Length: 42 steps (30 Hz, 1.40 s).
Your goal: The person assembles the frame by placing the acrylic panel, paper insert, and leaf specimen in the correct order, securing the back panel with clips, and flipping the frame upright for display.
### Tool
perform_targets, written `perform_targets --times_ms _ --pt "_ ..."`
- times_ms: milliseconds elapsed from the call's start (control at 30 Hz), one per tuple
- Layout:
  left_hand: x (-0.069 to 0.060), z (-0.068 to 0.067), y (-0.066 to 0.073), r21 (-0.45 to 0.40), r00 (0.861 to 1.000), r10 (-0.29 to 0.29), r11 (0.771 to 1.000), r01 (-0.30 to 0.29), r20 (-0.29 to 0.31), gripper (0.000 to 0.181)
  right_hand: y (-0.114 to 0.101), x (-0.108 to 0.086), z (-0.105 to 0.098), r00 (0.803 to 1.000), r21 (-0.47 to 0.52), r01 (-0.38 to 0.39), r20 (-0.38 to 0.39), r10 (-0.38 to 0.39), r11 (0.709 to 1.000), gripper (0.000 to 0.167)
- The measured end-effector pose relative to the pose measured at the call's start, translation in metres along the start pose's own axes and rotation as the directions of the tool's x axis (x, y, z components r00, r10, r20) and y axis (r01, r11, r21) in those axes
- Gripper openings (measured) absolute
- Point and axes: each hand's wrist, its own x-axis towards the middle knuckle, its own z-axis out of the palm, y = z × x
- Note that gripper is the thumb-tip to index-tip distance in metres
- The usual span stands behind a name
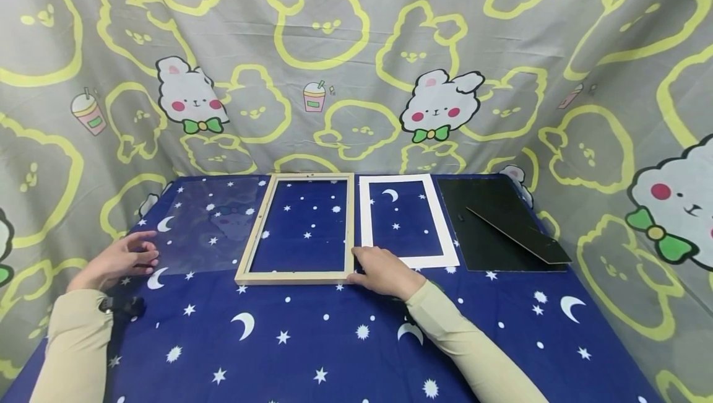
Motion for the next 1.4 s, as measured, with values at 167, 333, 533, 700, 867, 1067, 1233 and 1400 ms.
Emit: perform_targets --times_ms 167,333,533,700,867,1067,1233,1400 --pt "0.000 -0.006 -0.004 -0.168 0.999 0.039 0.985 -0.034 0.025 0.060 0.000 0.000 -0.001 1.000 -0.003 0.008 0.000 -0.008 1.000 0.052" --pt "-0.003 -0.008 -0.002 -0.254 0.999 0.032 0.967 -0.020 0.043 0.056 -0.001 0.000 -0.001 1.000 0.000 0.008 0.003 -0.008 1.000 0.052" --pt "-0.005 -0.010 -0.002 -0.122 0.998 0.006 0.992 0.003 0.069 0.070 0.000 0.000 -0.001 1.000 -0.003 0.004 0.004 -0.004 1.000 0.052" --pt "-0.006 -0.011 -0.005 -0.076 0.995 0.021 0.997 -0.013 0.099 0.072 -0.001 -0.001 -0.001 1.000 0.003 -0.001 0.010 0.001 1.000 0.052" --pt "-0.005 -0.011 -0.007 -0.080 0.994 -0.001 0.997 0.010 0.105 0.073 -0.001 0.000 -0.001 1.000 -0.001 -0.003 0.013 0.003 1.000 0.052" --pt "-0.007 -0.010 -0.012 -0.147 0.993 -0.041 0.987 0.057 0.111 0.082 -0.001 0.000 -0.001 1.000 0.002 0.002 0.015 -0.002 1.000 0.050" --pt "-0.010 -0.009 -0.021 -0.247 0.991 -0.027 0.967 0.059 0.129 0.084 -0.001 0.000 -0.001 1.000 0.002 0.004 0.013 -0.004 1.000 0.044" --pt "-0.011 -0.012 -0.028 -0.277 0.991 0.027 0.961 0.011 0.133 0.082 0.000 0.000 -0.001 1.000 0.000 0.018 0.010 -0.018 1.000 0.043"
